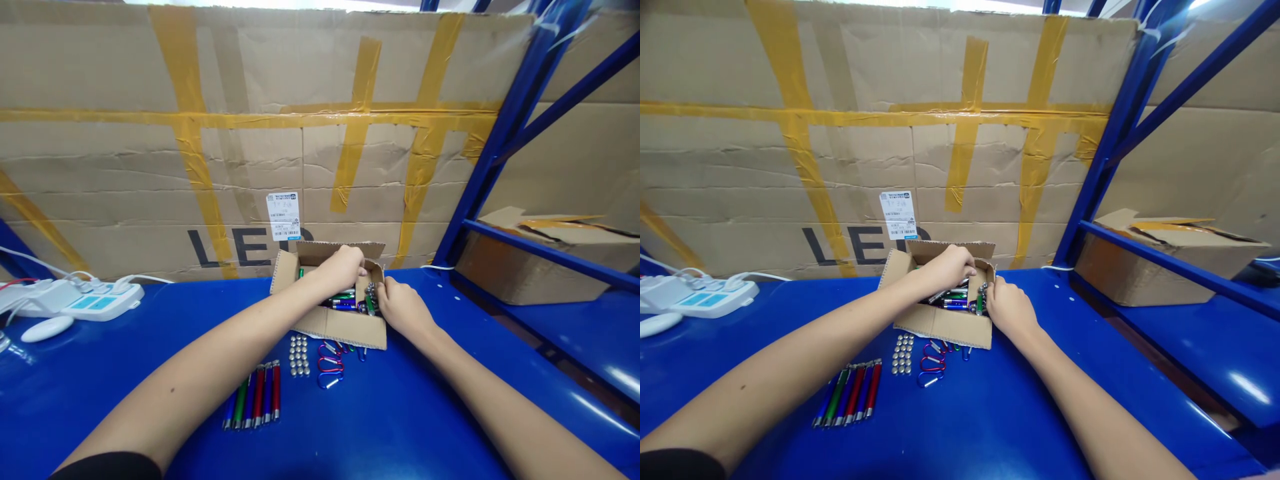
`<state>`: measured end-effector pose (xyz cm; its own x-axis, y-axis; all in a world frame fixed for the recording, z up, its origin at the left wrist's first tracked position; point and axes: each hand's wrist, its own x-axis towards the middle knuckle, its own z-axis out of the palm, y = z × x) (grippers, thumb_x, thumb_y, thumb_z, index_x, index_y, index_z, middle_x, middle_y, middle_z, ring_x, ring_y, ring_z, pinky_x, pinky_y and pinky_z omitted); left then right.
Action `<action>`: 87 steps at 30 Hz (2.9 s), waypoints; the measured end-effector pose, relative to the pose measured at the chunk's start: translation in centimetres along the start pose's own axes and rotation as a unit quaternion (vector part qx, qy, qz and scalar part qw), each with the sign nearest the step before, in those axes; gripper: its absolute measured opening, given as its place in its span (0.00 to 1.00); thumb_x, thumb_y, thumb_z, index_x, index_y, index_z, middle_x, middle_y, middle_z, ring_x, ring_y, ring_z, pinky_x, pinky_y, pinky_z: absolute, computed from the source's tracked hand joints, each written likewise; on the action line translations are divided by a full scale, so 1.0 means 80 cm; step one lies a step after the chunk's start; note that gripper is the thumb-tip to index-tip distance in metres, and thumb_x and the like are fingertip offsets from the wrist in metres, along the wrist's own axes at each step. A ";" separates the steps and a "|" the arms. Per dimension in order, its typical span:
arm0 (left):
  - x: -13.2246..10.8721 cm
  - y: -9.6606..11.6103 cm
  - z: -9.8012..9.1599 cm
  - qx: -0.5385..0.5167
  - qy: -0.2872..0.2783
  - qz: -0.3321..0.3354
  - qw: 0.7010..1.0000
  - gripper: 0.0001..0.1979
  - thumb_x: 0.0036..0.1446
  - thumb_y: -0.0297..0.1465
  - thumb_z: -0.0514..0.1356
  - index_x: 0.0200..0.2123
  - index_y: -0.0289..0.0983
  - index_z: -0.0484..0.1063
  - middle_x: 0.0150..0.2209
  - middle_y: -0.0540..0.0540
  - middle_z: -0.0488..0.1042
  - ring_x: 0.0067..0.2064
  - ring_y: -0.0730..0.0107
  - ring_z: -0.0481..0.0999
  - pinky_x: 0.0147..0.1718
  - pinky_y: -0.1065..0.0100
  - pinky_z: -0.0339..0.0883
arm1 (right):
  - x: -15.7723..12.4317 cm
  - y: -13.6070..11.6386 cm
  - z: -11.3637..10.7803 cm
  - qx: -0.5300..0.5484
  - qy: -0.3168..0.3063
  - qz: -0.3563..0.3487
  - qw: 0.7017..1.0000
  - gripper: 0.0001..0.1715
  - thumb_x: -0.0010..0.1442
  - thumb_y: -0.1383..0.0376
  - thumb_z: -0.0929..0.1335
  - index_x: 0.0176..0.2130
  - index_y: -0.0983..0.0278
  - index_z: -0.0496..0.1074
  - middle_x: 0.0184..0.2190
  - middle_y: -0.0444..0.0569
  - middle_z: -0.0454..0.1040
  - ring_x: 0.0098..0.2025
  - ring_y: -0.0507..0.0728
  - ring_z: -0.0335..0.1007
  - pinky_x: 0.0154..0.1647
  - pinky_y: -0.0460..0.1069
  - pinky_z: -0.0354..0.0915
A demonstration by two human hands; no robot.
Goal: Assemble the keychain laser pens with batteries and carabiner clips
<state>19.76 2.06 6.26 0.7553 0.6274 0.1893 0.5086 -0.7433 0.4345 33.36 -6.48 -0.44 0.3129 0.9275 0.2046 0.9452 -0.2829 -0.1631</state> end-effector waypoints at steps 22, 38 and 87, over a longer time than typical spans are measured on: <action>-0.019 -0.058 0.019 0.299 -0.042 0.016 0.953 0.18 0.55 0.34 0.59 0.48 0.35 0.70 0.43 0.35 0.76 0.45 0.51 0.77 0.40 0.60 0.70 | 0.003 0.002 0.000 0.002 -0.002 -0.021 1.000 0.22 0.69 0.61 0.53 0.44 0.68 0.68 0.37 0.59 0.77 0.40 0.63 0.75 0.36 0.50 0.57; -0.036 -0.063 -0.002 0.291 0.011 -0.045 0.956 0.13 0.62 0.33 0.50 0.41 0.33 0.72 0.38 0.35 0.77 0.41 0.52 0.78 0.37 0.59 0.69 | 0.002 0.000 -0.002 -0.035 -0.005 -0.016 0.999 0.21 0.69 0.60 0.52 0.45 0.68 0.67 0.35 0.59 0.77 0.38 0.64 0.75 0.34 0.51 0.57; -0.052 -0.085 -0.072 0.234 -0.072 0.016 0.970 0.10 0.56 0.25 0.54 0.33 0.33 0.77 0.31 0.40 0.76 0.31 0.66 0.72 0.32 0.66 0.61 | 0.000 -0.002 0.001 -0.081 0.013 -0.008 0.997 0.18 0.68 0.62 0.53 0.40 0.68 0.65 0.31 0.60 0.77 0.33 0.66 0.76 0.30 0.51 0.58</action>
<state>10.76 5.83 7.56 0.8059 0.5893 0.0574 0.5911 -0.8063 -0.0219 33.22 -6.40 -0.50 0.2985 0.9262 0.2303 0.9520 -0.3062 -0.0025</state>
